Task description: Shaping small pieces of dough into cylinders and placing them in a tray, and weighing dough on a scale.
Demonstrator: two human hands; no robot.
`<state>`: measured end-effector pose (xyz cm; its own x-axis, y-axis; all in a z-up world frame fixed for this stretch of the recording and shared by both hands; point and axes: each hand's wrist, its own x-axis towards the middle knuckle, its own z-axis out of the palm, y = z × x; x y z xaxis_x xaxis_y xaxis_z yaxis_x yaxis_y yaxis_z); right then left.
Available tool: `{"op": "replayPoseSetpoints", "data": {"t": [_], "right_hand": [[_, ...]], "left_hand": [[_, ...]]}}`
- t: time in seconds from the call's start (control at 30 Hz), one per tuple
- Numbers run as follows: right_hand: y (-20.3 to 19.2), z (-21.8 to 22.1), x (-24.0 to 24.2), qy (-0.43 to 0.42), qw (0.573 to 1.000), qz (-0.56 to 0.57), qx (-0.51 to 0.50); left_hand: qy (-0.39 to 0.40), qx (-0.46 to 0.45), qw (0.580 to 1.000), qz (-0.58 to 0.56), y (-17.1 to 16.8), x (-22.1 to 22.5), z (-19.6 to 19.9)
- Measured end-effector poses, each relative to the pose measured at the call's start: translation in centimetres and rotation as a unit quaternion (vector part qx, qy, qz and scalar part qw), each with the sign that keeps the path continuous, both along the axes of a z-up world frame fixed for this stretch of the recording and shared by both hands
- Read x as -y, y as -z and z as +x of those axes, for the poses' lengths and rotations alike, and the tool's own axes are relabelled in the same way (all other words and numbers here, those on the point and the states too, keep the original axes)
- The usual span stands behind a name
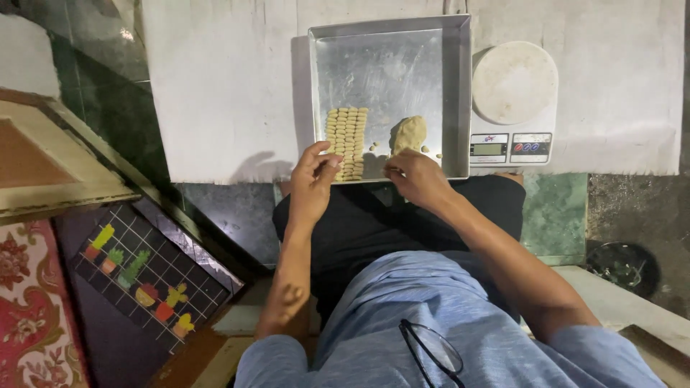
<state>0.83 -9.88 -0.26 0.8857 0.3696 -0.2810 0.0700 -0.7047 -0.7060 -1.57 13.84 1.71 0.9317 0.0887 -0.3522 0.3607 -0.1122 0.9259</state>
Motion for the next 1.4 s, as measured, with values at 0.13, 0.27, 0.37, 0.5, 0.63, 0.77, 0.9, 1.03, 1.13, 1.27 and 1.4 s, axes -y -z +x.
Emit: {"op": "replayPoseSetpoints", "data": {"t": [0.13,0.27,0.37,0.5,0.63,0.77,0.9,1.03,1.13,1.27,1.4], "right_hand": [[3.0,1.2,-2.5,-0.027,0.997,-0.04,-0.061],[4.5,2.7,-3.6,-0.105,0.982,-0.095,-0.126],[4.3,3.2,-4.3,-0.114,0.973,-0.127,-0.159],[4.9,3.5,-4.7,-0.121,0.969,-0.126,-0.174],[3.7,3.3,-4.3,-0.105,0.971,-0.094,-0.193],[1.9,4.2,-2.7,-0.069,0.987,-0.083,-0.119],[1.7,5.8,-1.0,-0.04,0.99,-0.133,-0.009],[3.2,5.1,-2.4,-0.082,0.982,-0.169,0.0],[5.4,4.3,-3.1,-0.118,0.963,-0.216,0.11],[7.2,3.3,-2.4,-0.109,0.965,-0.192,0.14],[2.2,2.8,0.6,-0.025,0.989,-0.128,0.074]], "left_hand": [[-0.004,0.011,1.0,0.008,-0.3,0.2,-0.6],[-0.022,0.012,1.0,-0.001,-0.6,0.0,-1.1],[-0.023,0.007,1.0,0.005,-0.5,-0.4,-1.3],[-0.033,-0.004,0.999,0.007,-0.1,-0.7,-1.5],[-0.029,0.0,1.0,0.0,1.1,-0.9,-1.8],[-0.028,-0.009,1.0,0.003,0.9,-0.9,-1.7],[-0.033,-0.018,0.999,-0.003,2.1,-0.7,-1.8],[-0.013,-0.012,1.0,-0.006,0.9,0.4,-1.4],[-0.007,-0.014,1.0,-0.023,0.7,1.0,-1.4],[-0.002,-0.014,1.0,-0.018,0.2,1.5,-1.4],[-0.008,-0.028,0.999,-0.024,0.2,1.5,-1.8]]}}
